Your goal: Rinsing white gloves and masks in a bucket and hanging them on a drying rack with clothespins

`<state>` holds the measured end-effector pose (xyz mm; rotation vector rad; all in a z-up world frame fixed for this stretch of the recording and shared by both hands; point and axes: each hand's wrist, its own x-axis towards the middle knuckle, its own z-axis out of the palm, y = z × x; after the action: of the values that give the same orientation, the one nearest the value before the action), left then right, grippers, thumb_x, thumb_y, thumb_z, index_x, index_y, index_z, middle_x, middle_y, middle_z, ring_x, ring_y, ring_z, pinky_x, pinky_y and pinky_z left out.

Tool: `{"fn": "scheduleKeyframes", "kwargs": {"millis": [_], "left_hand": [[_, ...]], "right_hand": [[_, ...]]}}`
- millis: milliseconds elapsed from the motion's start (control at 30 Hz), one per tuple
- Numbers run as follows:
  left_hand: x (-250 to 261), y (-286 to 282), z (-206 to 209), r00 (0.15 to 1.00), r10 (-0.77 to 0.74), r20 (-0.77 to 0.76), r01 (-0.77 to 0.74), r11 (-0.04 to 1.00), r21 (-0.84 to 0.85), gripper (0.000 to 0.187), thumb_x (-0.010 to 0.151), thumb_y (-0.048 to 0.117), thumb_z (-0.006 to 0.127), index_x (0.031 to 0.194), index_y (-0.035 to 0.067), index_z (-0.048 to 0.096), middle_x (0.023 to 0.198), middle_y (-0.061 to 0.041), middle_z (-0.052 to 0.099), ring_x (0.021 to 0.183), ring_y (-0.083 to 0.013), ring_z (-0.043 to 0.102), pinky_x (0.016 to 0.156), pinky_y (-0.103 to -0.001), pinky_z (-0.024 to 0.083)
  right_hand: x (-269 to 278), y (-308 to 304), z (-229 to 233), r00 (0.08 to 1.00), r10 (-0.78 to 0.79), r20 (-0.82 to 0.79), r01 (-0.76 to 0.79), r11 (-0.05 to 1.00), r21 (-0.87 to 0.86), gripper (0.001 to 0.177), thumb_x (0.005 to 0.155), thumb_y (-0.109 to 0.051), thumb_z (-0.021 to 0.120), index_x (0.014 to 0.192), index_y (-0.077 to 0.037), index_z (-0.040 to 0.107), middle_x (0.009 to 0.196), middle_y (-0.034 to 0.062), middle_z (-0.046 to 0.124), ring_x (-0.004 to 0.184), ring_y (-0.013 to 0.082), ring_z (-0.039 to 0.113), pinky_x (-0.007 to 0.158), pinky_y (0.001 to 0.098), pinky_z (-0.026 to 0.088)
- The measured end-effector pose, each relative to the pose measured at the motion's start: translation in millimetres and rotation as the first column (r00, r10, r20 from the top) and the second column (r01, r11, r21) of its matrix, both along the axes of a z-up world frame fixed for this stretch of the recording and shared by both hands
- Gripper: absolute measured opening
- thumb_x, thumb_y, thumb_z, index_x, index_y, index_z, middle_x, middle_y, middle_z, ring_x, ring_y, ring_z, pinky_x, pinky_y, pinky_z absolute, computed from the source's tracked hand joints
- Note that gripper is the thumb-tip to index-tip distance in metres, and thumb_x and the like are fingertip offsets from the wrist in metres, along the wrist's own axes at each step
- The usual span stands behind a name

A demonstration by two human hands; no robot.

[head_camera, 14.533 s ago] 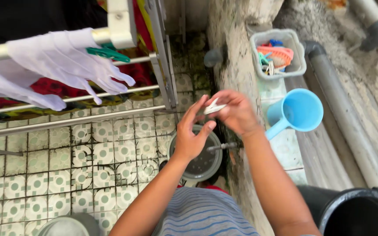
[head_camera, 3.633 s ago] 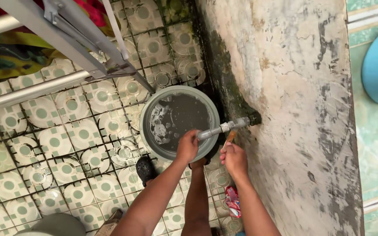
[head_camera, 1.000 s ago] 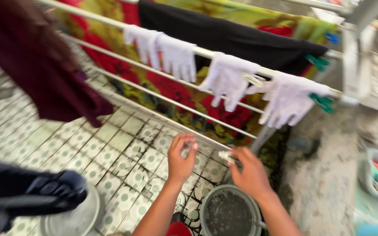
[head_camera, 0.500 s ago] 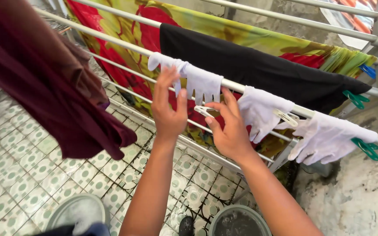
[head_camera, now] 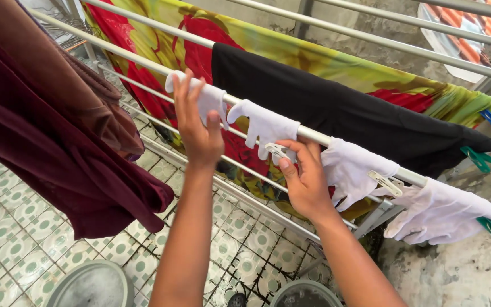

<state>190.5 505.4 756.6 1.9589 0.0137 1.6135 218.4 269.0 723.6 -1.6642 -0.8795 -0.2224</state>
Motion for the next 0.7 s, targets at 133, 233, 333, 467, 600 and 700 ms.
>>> {"fn": "scheduleKeyframes", "kwargs": {"millis": [133, 233, 333, 467, 600, 700], "left_hand": [[6, -41, -28, 0.950, 0.001, 0.311, -0.049, 0.988, 0.148, 0.027, 0.094, 0.027, 0.063, 0.103, 0.002, 0.066, 0.097, -0.011, 0.065, 0.087, -0.0348, 0.064, 0.084, -0.046, 0.052], [1, -81, -31, 0.940, -0.218, 0.263, 0.136, 0.945, 0.297, 0.011, 0.079, 0.008, 0.070, 0.088, 0.006, 0.074, 0.091, -0.008, 0.074, 0.080, -0.0319, 0.072, 0.076, -0.044, 0.057], [3, -95, -29, 0.917, -0.373, 0.140, 0.325, 0.904, 0.279, 0.031, 0.078, 0.001, 0.064, 0.108, 0.003, 0.074, 0.106, -0.012, 0.069, 0.091, -0.0345, 0.070, 0.081, -0.047, 0.060], [-5, -100, -17, 0.933, -0.360, -0.003, 0.351, 0.910, 0.221, 0.056, 0.068, 0.010, 0.078, 0.123, 0.005, 0.066, 0.112, -0.014, 0.060, 0.105, -0.0383, 0.062, 0.094, -0.052, 0.053], [-8, -105, -11, 0.959, -0.283, -0.004, 0.275, 0.928, 0.253, 0.045, 0.077, 0.003, 0.082, 0.118, 0.005, 0.065, 0.106, -0.012, 0.057, 0.099, -0.0368, 0.061, 0.091, -0.050, 0.053], [-8, -105, -8, 0.967, -0.253, -0.011, 0.246, 0.927, 0.283, 0.038, 0.080, 0.001, 0.081, 0.114, 0.005, 0.065, 0.104, -0.011, 0.057, 0.098, -0.0356, 0.061, 0.090, -0.049, 0.053]], "right_hand": [[-8, -6, 10, 0.993, 0.114, -0.040, -0.110, 0.990, 0.082, 0.030, 0.106, -0.023, 0.055, 0.129, -0.005, 0.063, 0.130, 0.0155, 0.045, 0.135, 0.0270, 0.045, 0.119, 0.0456, 0.032], [-12, -13, 21, 0.983, 0.183, -0.021, -0.180, 0.978, 0.101, 0.032, 0.107, -0.026, 0.051, 0.127, -0.005, 0.062, 0.133, 0.0149, 0.044, 0.136, 0.0256, 0.043, 0.120, 0.0465, 0.031], [-12, -17, 24, 0.975, 0.223, -0.008, -0.220, 0.966, 0.136, 0.034, 0.110, -0.030, 0.047, 0.126, -0.002, 0.058, 0.132, 0.0132, 0.044, 0.134, 0.0220, 0.043, 0.120, 0.0445, 0.031], [-11, -24, 22, 0.971, 0.234, 0.042, -0.237, 0.964, 0.120, 0.039, 0.109, -0.035, 0.045, 0.123, 0.000, 0.057, 0.132, 0.0181, 0.047, 0.135, 0.0310, 0.044, 0.117, 0.0476, 0.031], [-6, -25, 18, 0.969, 0.236, 0.069, -0.244, 0.959, 0.145, 0.036, 0.110, -0.031, 0.043, 0.122, 0.001, 0.057, 0.134, 0.0206, 0.050, 0.135, 0.0325, 0.046, 0.115, 0.0465, 0.033], [-6, -27, 19, 0.964, 0.258, 0.059, -0.264, 0.951, 0.161, 0.036, 0.110, -0.030, 0.042, 0.120, 0.001, 0.057, 0.134, 0.0213, 0.051, 0.132, 0.0308, 0.047, 0.114, 0.0467, 0.034]]}}
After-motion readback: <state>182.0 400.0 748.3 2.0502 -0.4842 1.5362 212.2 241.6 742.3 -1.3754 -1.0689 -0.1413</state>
